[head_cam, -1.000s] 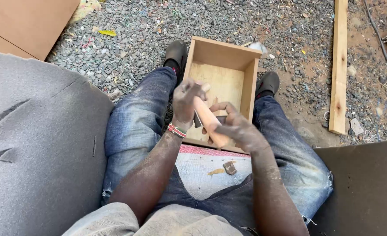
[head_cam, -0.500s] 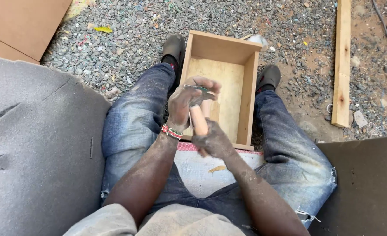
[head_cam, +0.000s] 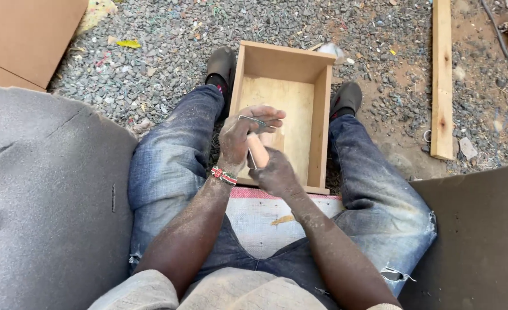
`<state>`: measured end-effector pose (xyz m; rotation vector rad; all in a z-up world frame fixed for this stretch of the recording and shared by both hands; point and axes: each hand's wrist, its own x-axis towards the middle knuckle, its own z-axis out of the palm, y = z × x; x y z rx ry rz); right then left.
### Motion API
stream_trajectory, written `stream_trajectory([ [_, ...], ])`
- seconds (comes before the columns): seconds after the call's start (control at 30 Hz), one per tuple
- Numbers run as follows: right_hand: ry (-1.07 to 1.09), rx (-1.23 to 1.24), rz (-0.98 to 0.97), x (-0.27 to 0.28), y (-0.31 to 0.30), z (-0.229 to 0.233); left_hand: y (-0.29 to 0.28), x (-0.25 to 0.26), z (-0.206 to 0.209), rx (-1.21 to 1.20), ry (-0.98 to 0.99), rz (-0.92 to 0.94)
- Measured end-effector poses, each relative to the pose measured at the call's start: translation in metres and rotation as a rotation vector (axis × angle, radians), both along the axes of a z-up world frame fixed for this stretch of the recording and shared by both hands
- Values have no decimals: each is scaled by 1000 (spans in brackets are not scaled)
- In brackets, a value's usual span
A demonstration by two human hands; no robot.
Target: The person sits on the ground and sands small cylindrical wooden pieces using a sanding block. They handle the pieces one at a time, rotating them to smooth all surfaces, and place them into a wooden box.
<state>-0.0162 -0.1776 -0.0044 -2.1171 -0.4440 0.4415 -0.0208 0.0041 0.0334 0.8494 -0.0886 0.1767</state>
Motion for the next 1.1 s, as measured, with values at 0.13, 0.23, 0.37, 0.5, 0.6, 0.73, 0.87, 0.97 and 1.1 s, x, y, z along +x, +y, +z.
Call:
stream_trajectory([
  [0.13, 1127, 741, 210, -1, -24, -16, -5, -14, 34, 123, -5, -37],
  [0.23, 741, 438, 265, 9, -18, 2, -1, -10, 21, 206, 20, -77],
  [0.37, -114, -196, -110, 8, 17, -14, -2, 6, -5, 253, 79, -33],
  [0.5, 1178, 771, 197, -3, -20, -15, -7, -20, 22, 314, 86, 107],
  [0.6, 1069, 427, 322, 18, -12, -4, -7, -10, 17, 182, 71, -43],
  [0.73, 124, 146, 77, 4, 0, -28, -5, -2, -24, 494, -39, 202],
  [0.87, 1521, 605, 447, 23, -35, -9, -29, -23, 41, 32, -203, 56],
  [0.97, 489, -75, 206, 32, -22, 17, -30, -17, 27, 151, -40, 167],
  [1.1, -266, -169, -63, 27, -10, -72, -36, 0, 5, 89, -9, 239],
])
